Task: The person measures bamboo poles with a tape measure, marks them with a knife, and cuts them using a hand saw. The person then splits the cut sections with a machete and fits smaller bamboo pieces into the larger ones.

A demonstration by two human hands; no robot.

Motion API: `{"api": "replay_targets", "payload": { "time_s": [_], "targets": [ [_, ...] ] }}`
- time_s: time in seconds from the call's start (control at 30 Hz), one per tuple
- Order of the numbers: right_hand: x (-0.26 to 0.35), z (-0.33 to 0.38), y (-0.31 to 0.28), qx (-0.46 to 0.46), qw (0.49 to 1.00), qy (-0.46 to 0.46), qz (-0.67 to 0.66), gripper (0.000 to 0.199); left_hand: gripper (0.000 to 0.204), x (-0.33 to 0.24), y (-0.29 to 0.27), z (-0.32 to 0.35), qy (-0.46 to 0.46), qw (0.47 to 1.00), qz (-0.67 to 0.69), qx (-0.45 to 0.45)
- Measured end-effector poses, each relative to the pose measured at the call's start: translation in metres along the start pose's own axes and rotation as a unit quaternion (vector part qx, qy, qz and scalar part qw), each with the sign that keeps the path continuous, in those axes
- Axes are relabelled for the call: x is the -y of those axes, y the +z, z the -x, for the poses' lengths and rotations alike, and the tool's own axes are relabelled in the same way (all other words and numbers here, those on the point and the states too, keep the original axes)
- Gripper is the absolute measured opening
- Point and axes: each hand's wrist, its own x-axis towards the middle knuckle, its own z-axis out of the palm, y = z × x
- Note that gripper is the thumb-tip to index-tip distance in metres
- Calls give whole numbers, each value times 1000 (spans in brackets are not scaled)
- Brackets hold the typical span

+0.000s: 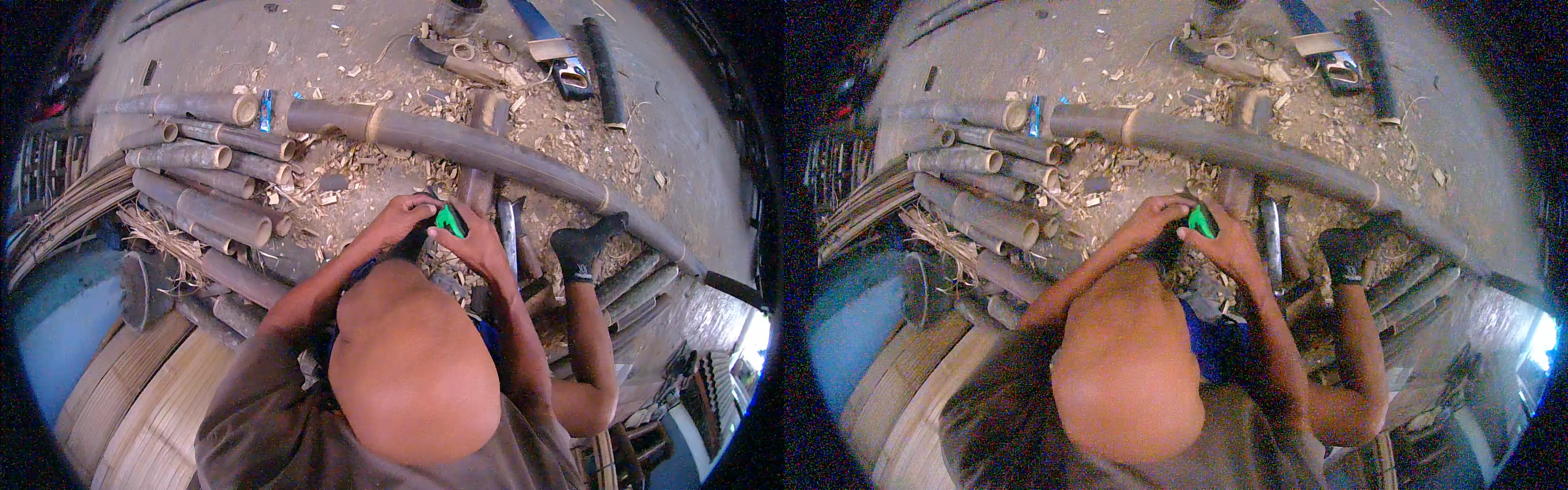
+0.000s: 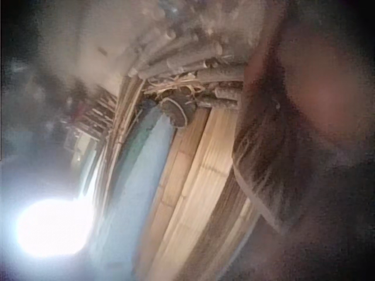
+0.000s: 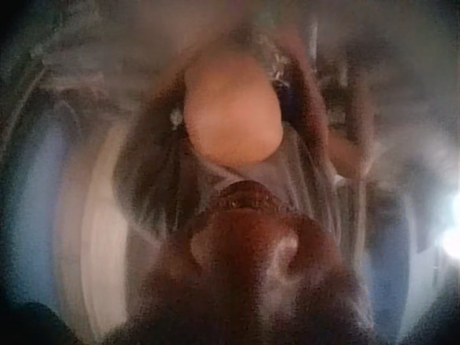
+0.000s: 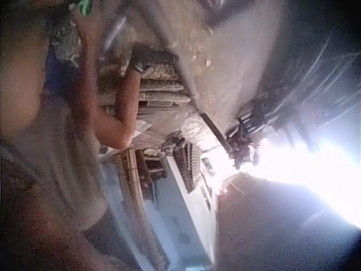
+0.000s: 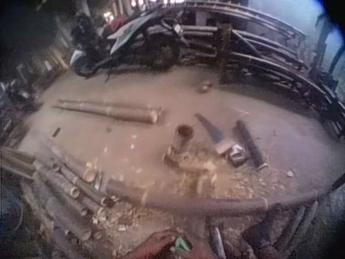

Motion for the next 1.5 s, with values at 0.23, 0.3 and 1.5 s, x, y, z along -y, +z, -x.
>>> {"api": "replay_targets", "payload": {
  "time_s": [0.23, 0.3, 1.5],
  "targets": [
    [-2, -4, -6, 53, 996, -29, 61, 80, 22, 5, 5, 10, -81, 991, 107, -12],
    [-17, -3, -14, 35, 996, -21, 77, 74, 21, 1, 4, 10, -99, 984, 139, -51],
    [-48, 15, -101, -101, 955, -13, 278, 52, 27, 1, -129, -56, 103, 873, 64, -473]
  ]
}}
